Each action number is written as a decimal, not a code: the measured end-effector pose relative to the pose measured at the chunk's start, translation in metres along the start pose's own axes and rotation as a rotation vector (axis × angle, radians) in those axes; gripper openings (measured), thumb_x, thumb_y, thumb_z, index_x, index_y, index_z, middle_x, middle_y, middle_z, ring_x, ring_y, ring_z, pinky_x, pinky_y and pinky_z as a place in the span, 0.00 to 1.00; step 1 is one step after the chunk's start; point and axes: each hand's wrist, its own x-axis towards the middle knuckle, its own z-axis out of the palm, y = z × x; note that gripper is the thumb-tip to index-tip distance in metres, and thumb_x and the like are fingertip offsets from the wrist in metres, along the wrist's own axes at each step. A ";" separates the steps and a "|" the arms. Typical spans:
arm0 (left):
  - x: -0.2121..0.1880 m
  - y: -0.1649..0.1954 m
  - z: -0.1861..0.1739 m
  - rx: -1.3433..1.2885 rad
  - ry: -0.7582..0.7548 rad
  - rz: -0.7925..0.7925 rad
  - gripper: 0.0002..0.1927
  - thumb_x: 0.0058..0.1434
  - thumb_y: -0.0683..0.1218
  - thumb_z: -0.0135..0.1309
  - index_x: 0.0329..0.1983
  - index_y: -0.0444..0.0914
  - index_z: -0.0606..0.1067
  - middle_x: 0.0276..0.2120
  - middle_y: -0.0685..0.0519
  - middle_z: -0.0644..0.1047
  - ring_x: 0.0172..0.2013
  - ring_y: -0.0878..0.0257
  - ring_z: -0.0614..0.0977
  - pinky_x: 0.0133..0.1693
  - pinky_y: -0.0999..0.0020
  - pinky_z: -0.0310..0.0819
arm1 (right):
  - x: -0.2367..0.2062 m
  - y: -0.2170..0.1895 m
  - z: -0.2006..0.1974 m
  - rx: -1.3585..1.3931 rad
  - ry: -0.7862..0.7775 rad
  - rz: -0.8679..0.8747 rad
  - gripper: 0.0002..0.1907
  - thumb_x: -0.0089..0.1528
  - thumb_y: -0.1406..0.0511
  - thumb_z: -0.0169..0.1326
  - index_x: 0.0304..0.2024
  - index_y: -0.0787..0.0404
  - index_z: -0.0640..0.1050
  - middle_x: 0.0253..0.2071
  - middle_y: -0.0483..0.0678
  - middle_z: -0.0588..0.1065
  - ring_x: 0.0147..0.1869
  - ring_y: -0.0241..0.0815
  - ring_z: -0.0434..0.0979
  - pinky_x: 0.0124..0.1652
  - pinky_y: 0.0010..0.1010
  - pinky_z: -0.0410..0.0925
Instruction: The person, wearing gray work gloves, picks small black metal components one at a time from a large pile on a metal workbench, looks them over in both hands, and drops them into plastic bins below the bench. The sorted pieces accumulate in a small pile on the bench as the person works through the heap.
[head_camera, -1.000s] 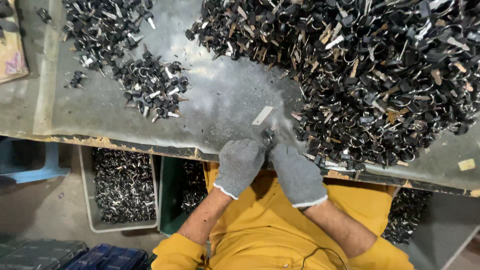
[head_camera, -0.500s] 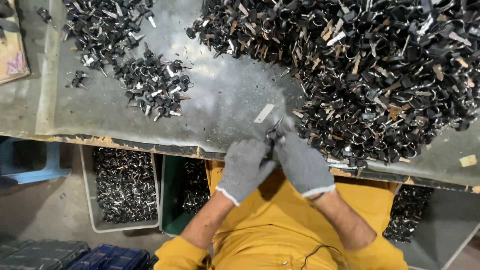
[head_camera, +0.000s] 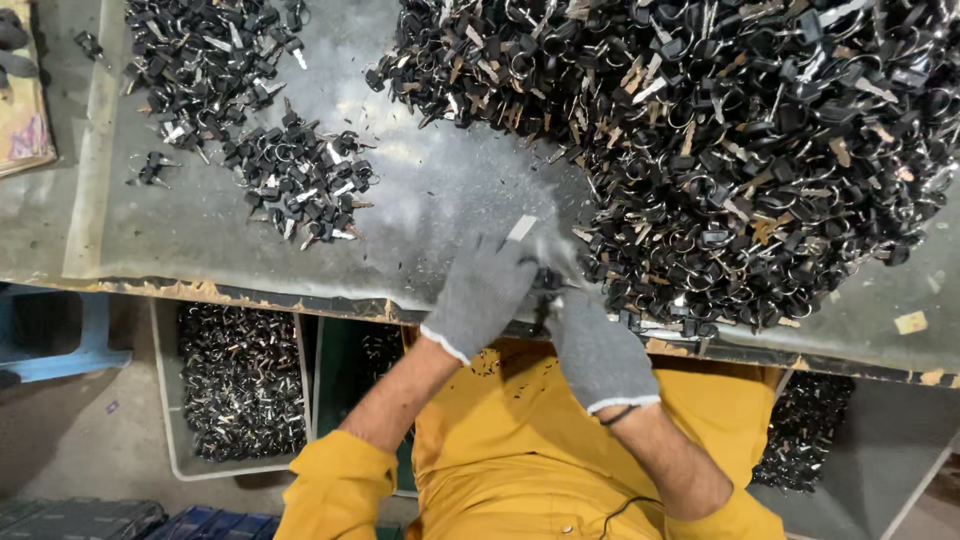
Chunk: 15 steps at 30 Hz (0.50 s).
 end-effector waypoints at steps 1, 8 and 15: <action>-0.006 0.005 0.002 -0.132 0.055 -0.088 0.09 0.63 0.47 0.61 0.45 0.44 0.78 0.45 0.51 0.82 0.45 0.57 0.82 0.47 0.58 0.75 | -0.003 0.002 -0.001 -0.003 0.029 0.044 0.23 0.65 0.55 0.52 0.56 0.63 0.69 0.40 0.62 0.77 0.33 0.66 0.81 0.29 0.54 0.74; -0.020 0.013 -0.005 -0.539 0.197 -0.390 0.17 0.56 0.40 0.58 0.49 0.43 0.79 0.37 0.47 0.81 0.37 0.48 0.85 0.39 0.53 0.79 | 0.012 0.001 -0.009 0.021 0.016 -0.110 0.18 0.64 0.56 0.52 0.51 0.61 0.71 0.36 0.61 0.78 0.37 0.64 0.82 0.32 0.52 0.75; -0.017 0.005 0.002 -0.367 0.134 -0.253 0.06 0.59 0.41 0.53 0.39 0.38 0.75 0.33 0.45 0.78 0.35 0.44 0.82 0.38 0.49 0.75 | 0.028 -0.009 -0.006 -0.055 0.101 -0.149 0.16 0.64 0.58 0.52 0.46 0.64 0.72 0.33 0.61 0.79 0.36 0.64 0.82 0.31 0.53 0.74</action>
